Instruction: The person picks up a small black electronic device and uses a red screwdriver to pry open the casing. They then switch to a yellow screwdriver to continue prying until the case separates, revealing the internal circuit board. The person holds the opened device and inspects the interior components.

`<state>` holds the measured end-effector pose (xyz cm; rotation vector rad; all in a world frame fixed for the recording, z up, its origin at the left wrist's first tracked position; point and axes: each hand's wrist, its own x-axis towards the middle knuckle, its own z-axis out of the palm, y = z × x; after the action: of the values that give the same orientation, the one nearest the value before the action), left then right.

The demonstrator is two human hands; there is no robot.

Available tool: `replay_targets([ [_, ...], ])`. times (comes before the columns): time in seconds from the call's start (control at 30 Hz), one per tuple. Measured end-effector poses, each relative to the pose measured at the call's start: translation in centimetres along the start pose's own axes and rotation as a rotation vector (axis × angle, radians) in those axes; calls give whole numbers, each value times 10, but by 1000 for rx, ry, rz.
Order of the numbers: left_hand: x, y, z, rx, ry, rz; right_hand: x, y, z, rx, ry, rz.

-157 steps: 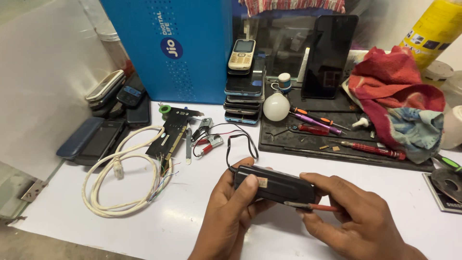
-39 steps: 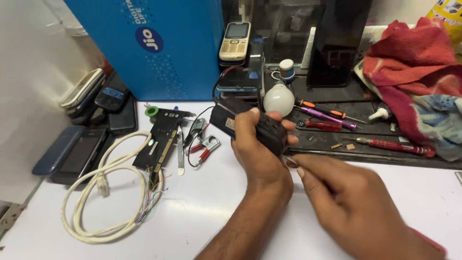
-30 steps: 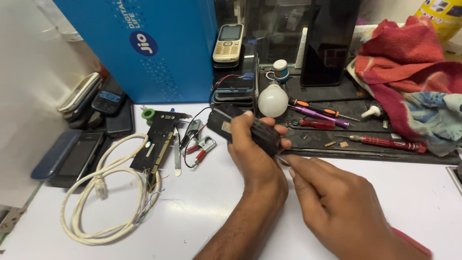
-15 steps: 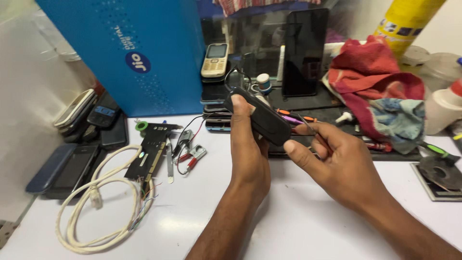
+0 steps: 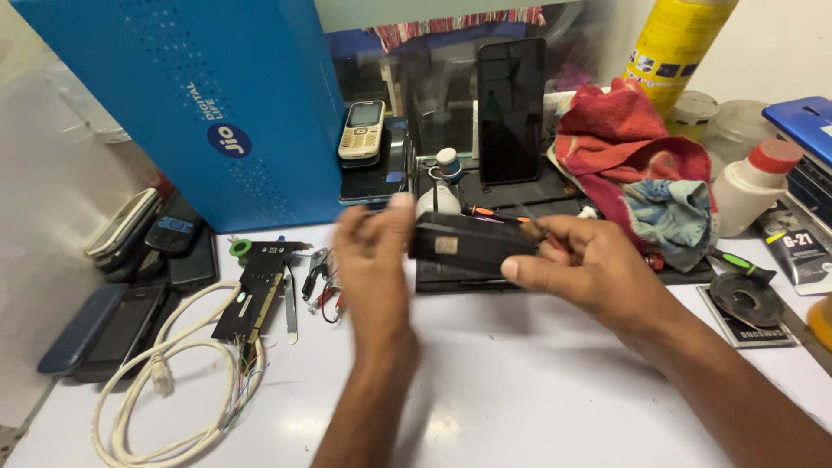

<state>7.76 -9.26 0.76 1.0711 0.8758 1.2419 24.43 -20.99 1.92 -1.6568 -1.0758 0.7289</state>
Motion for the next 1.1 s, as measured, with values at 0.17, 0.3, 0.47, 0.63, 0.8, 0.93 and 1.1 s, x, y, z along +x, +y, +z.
replay_targets([
  [0.17,-19,42,-38,689,-204,504,-3,5,4,-49,-205,-34],
  [0.3,-26,63,-41,1202,-712,360,-8,3,13,-163,-324,-11],
  [0.47,-36,65,-29,1529,-863,137,-9,4,17,-338,-390,-32],
  [0.63,-43,54,-34,1731,-734,176,-4,17,22,-405,-223,-57],
  [0.8,-58,31,-33,1694,-601,520,-3,24,18,-449,-74,-319],
  [0.93,-67,18,-28,1746,-603,630,-8,24,13,-532,-41,-284],
  [1.1,-70,19,-30,1729,-766,510,-24,23,-2,-238,2,-239],
])
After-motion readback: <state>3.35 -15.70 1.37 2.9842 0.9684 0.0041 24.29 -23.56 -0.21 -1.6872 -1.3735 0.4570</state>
